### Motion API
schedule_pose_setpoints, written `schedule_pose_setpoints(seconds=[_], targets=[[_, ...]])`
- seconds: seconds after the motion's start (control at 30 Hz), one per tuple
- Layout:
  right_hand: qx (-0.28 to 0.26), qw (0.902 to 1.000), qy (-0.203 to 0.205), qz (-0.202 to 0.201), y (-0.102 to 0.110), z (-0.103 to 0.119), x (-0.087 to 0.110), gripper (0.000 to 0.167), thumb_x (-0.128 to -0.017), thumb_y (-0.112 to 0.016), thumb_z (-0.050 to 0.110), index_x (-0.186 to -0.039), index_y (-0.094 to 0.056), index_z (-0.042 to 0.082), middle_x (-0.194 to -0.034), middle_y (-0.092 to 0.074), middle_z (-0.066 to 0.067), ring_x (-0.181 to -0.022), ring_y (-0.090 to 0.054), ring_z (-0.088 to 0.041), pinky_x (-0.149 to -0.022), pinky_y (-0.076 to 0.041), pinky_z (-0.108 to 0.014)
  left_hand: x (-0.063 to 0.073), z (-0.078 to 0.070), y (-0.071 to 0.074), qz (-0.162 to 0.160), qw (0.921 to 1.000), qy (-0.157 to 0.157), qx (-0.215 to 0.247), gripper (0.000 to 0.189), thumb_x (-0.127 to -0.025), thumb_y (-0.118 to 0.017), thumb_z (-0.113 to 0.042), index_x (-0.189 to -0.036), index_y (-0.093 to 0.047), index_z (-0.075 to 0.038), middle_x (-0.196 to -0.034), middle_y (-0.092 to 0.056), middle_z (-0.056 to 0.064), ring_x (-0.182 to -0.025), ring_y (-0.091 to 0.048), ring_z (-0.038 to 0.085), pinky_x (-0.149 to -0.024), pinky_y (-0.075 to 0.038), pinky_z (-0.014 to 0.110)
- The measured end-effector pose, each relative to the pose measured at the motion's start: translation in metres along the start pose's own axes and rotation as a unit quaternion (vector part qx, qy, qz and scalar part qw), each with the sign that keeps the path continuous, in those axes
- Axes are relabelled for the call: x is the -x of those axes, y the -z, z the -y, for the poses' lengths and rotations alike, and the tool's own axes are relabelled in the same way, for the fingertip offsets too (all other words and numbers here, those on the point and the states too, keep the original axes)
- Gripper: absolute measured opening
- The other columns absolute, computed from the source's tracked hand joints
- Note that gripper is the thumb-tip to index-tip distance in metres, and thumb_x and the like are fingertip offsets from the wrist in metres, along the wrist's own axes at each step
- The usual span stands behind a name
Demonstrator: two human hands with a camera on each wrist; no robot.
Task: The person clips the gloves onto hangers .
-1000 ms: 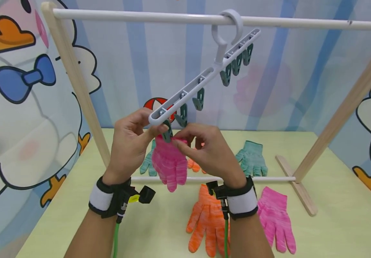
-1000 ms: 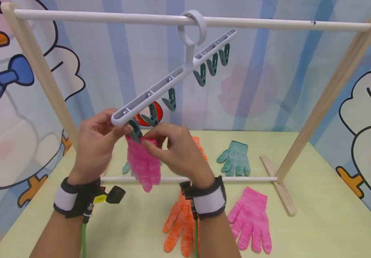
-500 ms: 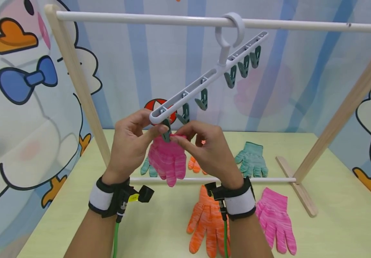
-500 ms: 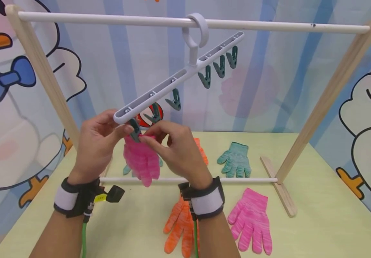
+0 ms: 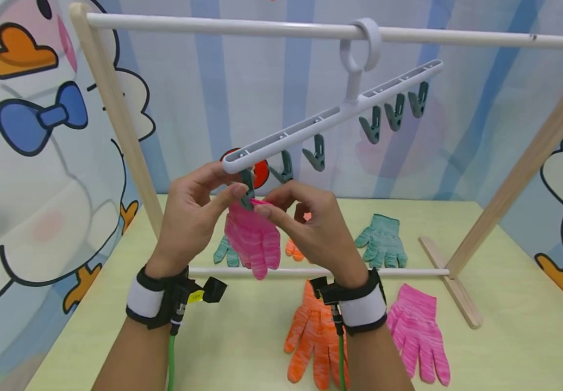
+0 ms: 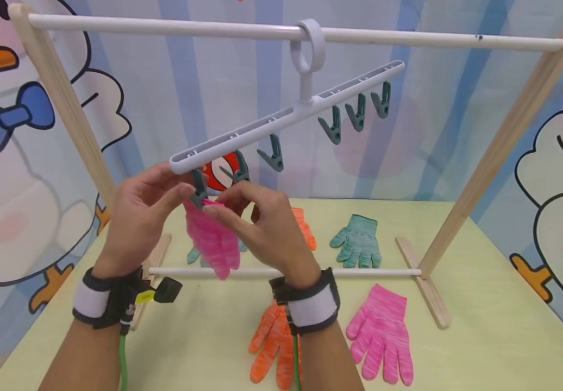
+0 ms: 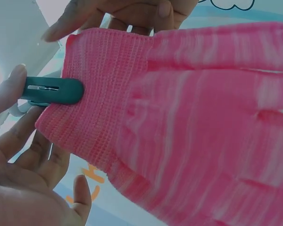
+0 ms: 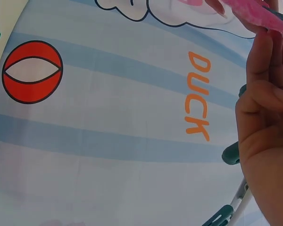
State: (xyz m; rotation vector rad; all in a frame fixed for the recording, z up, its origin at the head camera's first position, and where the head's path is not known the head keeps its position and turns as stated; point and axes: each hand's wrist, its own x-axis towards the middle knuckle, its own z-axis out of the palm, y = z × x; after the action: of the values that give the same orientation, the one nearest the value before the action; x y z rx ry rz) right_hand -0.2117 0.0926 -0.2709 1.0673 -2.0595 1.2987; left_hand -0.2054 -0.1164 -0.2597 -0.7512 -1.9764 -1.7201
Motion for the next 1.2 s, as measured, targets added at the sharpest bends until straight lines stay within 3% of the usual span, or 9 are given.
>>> schedule_pose_setpoints(seconds=[0.13, 0.27, 0.6, 1.03, 1.2], targets=[[-0.001, 1.0000, -0.003, 0.000, 0.004, 0.000, 0.001, 0.022, -0.100, -0.066, 0.027, -0.103, -0.072, 0.006, -0.085, -0.071, -0.002, -0.074, -0.058, -0.010, -0.055, -0.042, -0.025, 0.000, -0.002, 0.002, -0.006, 0.9999, 0.007, -0.004, 0.038, -0.097, -0.068, -0.009, -0.135, -0.064, -0.004, -0.113, -0.071, -0.008, -0.123, -0.062, 0.019, -0.110, -0.046, 0.053], [0.005, 1.0000, -0.007, 0.002, 0.007, 0.001, 0.003, 0.018, -0.101, -0.065, 0.022, -0.102, -0.071, 0.006, -0.082, -0.069, -0.003, -0.072, -0.058, -0.010, -0.054, -0.042, -0.025, 0.000, -0.003, 0.003, -0.007, 0.9999, 0.009, -0.001, 0.037, -0.097, -0.068, -0.010, -0.134, -0.065, -0.004, -0.112, -0.072, -0.008, -0.122, -0.063, 0.020, -0.110, -0.046, 0.052], [0.012, 0.9999, -0.010, 0.000, 0.012, -0.002, 0.006, 0.016, -0.102, -0.063, 0.021, -0.096, -0.072, 0.008, -0.077, -0.068, -0.002, -0.068, -0.054, -0.011, -0.051, -0.040, -0.026, 0.000, -0.002, 0.010, -0.016, 0.9998, 0.010, 0.002, 0.036, -0.102, -0.063, -0.015, -0.137, -0.062, -0.006, -0.123, -0.070, -0.005, -0.125, -0.060, 0.021, -0.100, -0.053, 0.031], [0.035, 0.9992, -0.012, -0.014, 0.020, -0.006, 0.011, 0.017, -0.101, -0.063, 0.018, -0.091, -0.072, 0.009, -0.073, -0.067, 0.001, -0.069, -0.058, -0.010, -0.054, -0.041, -0.026, 0.001, -0.003, 0.018, -0.042, 0.9989, 0.007, 0.017, 0.041, -0.101, -0.063, -0.011, -0.142, -0.057, -0.013, -0.125, -0.070, -0.001, -0.123, -0.065, 0.020, -0.104, -0.051, 0.028], [0.047, 0.9984, -0.022, -0.022, 0.027, -0.008, 0.013, 0.013, -0.100, -0.063, 0.012, -0.092, -0.072, 0.009, -0.073, -0.067, 0.001, -0.070, -0.059, -0.010, -0.055, -0.041, -0.026, 0.000, -0.004, 0.022, -0.050, 0.9987, 0.009, 0.004, 0.041, -0.101, -0.064, -0.013, -0.141, -0.057, -0.015, -0.126, -0.070, -0.001, -0.126, -0.061, 0.022, -0.110, -0.047, 0.036]])
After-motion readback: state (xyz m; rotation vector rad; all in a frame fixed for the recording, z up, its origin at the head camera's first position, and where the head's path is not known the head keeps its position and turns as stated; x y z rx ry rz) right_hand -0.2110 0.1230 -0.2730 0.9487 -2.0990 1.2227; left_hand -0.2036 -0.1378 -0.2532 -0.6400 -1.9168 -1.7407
